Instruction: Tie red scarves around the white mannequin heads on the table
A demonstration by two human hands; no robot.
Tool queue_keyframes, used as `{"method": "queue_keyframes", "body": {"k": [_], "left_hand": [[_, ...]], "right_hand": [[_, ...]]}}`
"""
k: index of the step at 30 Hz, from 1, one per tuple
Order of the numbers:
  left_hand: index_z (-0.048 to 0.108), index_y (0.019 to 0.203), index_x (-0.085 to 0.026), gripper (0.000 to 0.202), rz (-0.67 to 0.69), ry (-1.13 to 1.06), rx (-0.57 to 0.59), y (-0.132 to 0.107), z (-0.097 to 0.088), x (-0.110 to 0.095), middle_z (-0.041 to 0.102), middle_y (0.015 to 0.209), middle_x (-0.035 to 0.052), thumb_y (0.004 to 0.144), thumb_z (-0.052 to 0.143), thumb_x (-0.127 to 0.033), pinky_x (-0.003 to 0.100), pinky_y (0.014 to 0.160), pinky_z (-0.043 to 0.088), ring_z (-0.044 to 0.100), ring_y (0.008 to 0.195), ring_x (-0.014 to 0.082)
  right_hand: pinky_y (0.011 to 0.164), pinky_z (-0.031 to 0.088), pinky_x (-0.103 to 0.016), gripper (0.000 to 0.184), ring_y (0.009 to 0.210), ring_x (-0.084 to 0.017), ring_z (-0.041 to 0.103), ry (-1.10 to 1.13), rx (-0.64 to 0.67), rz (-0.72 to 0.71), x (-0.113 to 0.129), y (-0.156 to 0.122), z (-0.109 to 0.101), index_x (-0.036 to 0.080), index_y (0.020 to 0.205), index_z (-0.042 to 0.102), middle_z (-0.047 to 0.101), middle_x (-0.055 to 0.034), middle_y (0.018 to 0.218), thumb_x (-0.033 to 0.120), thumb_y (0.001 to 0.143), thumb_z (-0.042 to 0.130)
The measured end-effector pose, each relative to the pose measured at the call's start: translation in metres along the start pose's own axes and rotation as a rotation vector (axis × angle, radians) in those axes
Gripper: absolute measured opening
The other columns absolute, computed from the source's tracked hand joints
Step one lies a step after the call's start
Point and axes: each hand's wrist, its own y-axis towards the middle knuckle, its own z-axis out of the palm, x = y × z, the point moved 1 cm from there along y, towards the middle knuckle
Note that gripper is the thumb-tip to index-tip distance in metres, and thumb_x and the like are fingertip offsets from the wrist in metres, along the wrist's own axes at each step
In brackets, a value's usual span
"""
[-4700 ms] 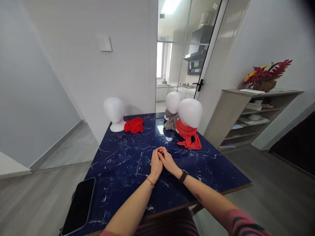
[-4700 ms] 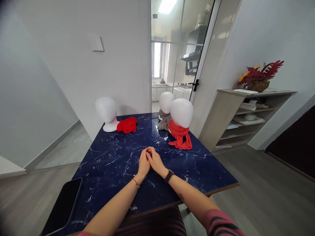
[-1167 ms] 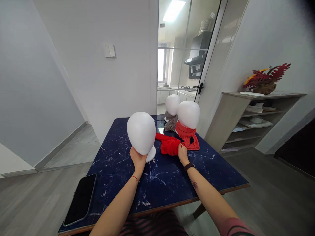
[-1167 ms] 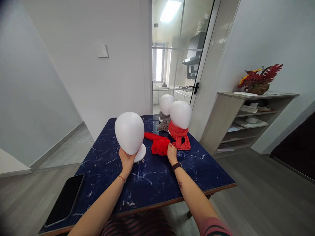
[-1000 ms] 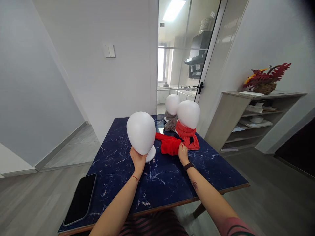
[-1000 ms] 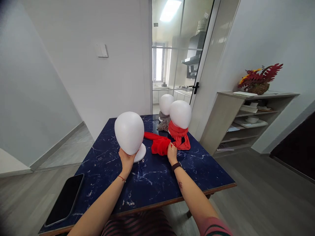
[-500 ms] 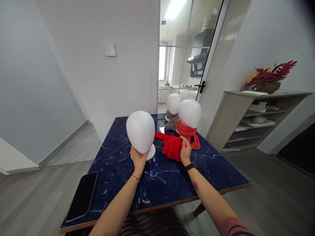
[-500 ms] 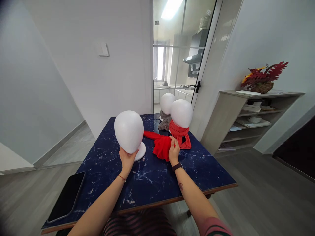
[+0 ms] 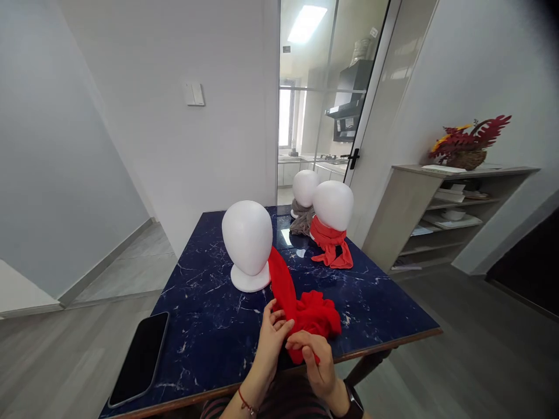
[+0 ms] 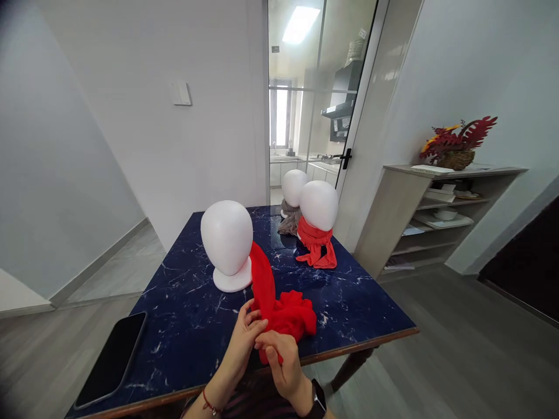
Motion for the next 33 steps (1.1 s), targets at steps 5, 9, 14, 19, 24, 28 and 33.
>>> {"method": "queue_keyframes", "body": {"k": [5, 9, 14, 19, 24, 28, 33], "left_hand": [[0.053, 0.106, -0.019, 0.050, -0.043, -0.198, -0.046, -0.001, -0.011, -0.005, 0.065, 0.087, 0.0035, 0.060, 0.074, -0.018, 0.025, 0.073, 0.049, 0.064, 0.076, 0.0137], [0.056, 0.107, -0.019, 0.044, 0.087, 0.051, 0.042, -0.012, -0.019, -0.008, 0.067, 0.095, 0.0072, 0.067, 0.072, -0.026, 0.033, 0.083, 0.049, 0.065, 0.089, 0.0193], [0.055, 0.124, -0.026, 0.047, 0.396, 0.660, 0.101, -0.015, -0.024, -0.004, 0.056, 0.130, 0.0086, 0.078, 0.062, -0.026, 0.044, 0.109, 0.032, 0.048, 0.123, 0.0241], [0.054, 0.126, -0.026, 0.041, 0.491, 0.789, 0.099, -0.007, -0.032, 0.001, 0.055, 0.130, 0.0080, 0.086, 0.047, -0.021, 0.044, 0.108, 0.034, 0.048, 0.124, 0.0223], [0.053, 0.127, -0.026, 0.044, 0.482, 0.828, 0.123, -0.008, -0.039, 0.003, 0.055, 0.131, 0.0084, 0.085, 0.045, -0.017, 0.045, 0.109, 0.034, 0.048, 0.124, 0.0221], [0.042, 0.138, -0.030, 0.058, 0.512, 0.885, 0.230, -0.016, -0.033, -0.003, 0.040, 0.145, 0.0064, 0.082, 0.050, -0.015, 0.047, 0.113, 0.026, 0.034, 0.135, 0.0227], [0.036, 0.142, -0.030, 0.074, 0.610, 0.870, 0.345, -0.030, -0.011, -0.017, 0.042, 0.144, 0.0065, 0.074, 0.059, -0.015, 0.053, 0.115, 0.018, 0.030, 0.137, 0.0266]], "right_hand": [[0.071, 0.048, -0.039, 0.045, 0.069, -0.025, 0.065, -0.079, -0.335, 0.003, -0.019, 0.017, -0.055, 0.028, 0.081, 0.067, 0.070, -0.0058, 0.073, 0.051, 0.090, 0.029], [0.067, 0.044, -0.030, 0.052, 0.060, -0.019, 0.059, -0.140, -0.829, 0.157, -0.045, 0.058, -0.133, 0.017, 0.083, 0.063, 0.064, -0.0059, 0.062, 0.051, 0.093, 0.025], [0.077, 0.045, -0.040, 0.052, 0.082, -0.026, 0.062, -0.541, -0.739, 0.267, -0.067, 0.099, -0.162, 0.012, 0.100, 0.063, 0.068, -0.0163, 0.088, 0.055, 0.088, 0.037], [0.093, 0.044, -0.044, 0.050, 0.112, -0.029, 0.056, -0.542, -0.244, 0.018, -0.046, 0.078, -0.052, 0.014, 0.125, 0.053, 0.058, -0.0168, 0.123, 0.046, 0.086, 0.049], [0.084, 0.049, -0.041, 0.065, 0.112, -0.032, 0.055, -0.559, -0.078, 0.227, -0.031, 0.042, 0.024, 0.015, 0.140, 0.036, 0.051, -0.0176, 0.132, 0.028, 0.079, 0.054], [0.079, 0.048, -0.033, 0.039, 0.093, -0.024, 0.063, -0.280, 0.022, 0.291, -0.020, 0.041, 0.004, 0.013, 0.114, 0.059, 0.065, -0.0136, 0.102, 0.012, 0.081, 0.039], [0.056, 0.038, -0.021, 0.026, 0.060, -0.011, 0.049, 0.133, 0.339, 0.233, 0.033, 0.041, -0.045, 0.016, 0.076, 0.058, 0.057, 0.0007, 0.068, 0.034, 0.091, 0.044]]}}
